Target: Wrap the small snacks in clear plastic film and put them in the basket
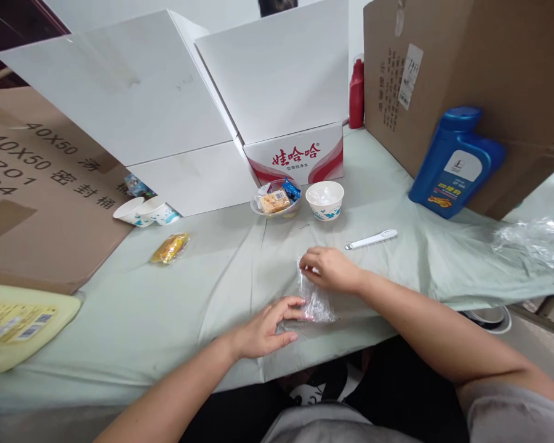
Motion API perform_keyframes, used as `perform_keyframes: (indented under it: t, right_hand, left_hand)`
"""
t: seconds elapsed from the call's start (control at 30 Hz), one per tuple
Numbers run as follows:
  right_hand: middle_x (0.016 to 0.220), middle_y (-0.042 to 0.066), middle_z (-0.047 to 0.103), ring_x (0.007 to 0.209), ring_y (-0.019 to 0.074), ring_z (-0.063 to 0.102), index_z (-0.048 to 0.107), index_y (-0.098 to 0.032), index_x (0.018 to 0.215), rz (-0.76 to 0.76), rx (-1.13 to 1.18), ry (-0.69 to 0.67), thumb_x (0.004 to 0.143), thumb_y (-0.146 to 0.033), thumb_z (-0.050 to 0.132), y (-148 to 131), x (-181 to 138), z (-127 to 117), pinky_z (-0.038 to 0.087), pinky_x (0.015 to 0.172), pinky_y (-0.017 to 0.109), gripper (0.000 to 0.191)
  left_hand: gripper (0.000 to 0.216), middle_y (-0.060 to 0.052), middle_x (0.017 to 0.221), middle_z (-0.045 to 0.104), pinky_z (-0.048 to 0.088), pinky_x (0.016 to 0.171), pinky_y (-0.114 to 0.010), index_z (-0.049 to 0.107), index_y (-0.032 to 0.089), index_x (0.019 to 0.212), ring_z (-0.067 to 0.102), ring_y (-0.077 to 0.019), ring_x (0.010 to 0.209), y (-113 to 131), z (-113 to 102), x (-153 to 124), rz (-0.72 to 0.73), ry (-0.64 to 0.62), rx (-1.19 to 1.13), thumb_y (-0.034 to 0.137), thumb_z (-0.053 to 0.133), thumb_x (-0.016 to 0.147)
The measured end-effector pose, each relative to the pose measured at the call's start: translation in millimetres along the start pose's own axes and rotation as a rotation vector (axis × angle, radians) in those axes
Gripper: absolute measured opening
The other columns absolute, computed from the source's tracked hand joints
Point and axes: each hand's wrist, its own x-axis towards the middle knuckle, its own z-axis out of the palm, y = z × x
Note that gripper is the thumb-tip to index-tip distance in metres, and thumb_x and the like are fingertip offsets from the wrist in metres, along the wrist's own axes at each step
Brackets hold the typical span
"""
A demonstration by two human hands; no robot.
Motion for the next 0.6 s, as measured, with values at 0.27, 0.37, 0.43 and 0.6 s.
perform_keyframes:
  t: [0.27,0.37,0.43,0.6]
  right_hand:
    - [0.101,0.011,0.062,0.092,0.0215,0.059,0.065,-0.015,0.106,-0.020,-0.056,-0.113,0.091,-0.027,0.056,-13,-4,28,0.045,0.080,0.032,0.022]
    - [0.099,0.010,0.062,0.089,0.0205,0.060,0.065,-0.015,0.106,-0.021,-0.028,-0.103,0.092,-0.027,0.055,-11,-3,26,0.045,0.077,0.031,0.021]
    - [0.101,0.010,0.063,0.086,0.0187,0.060,0.064,-0.015,0.107,-0.009,0.040,-0.061,0.093,-0.024,0.052,-10,-4,20,0.045,0.075,0.029,0.021]
    - [0.095,0.009,0.064,0.082,0.0180,0.061,0.065,-0.016,0.097,-0.122,0.135,-0.024,0.096,-0.033,0.047,-21,-12,-2,0.045,0.073,0.029,0.025]
  left_hand:
    - [0.049,-0.014,0.127,0.054,0.049,0.098,-0.049,0.048,0.023,0.127,0.055,-0.0289,0.119,-9,3,-2,0.223,0.402,0.498,0.026,0.067,0.082]
    - [0.039,-0.013,0.130,0.053,0.045,0.102,-0.052,0.057,0.022,0.118,0.047,-0.0328,0.128,-10,5,0,0.319,0.371,0.731,0.026,0.068,0.081]
    - [0.018,-0.011,0.129,0.058,0.045,0.102,-0.050,0.063,0.021,0.104,0.046,-0.0322,0.131,-8,5,1,0.357,0.316,0.781,0.022,0.062,0.086]
    - [0.015,-0.008,0.105,0.070,0.052,0.091,-0.039,0.062,0.020,0.096,0.064,-0.0227,0.108,-5,4,2,0.351,0.261,0.683,0.020,0.047,0.094]
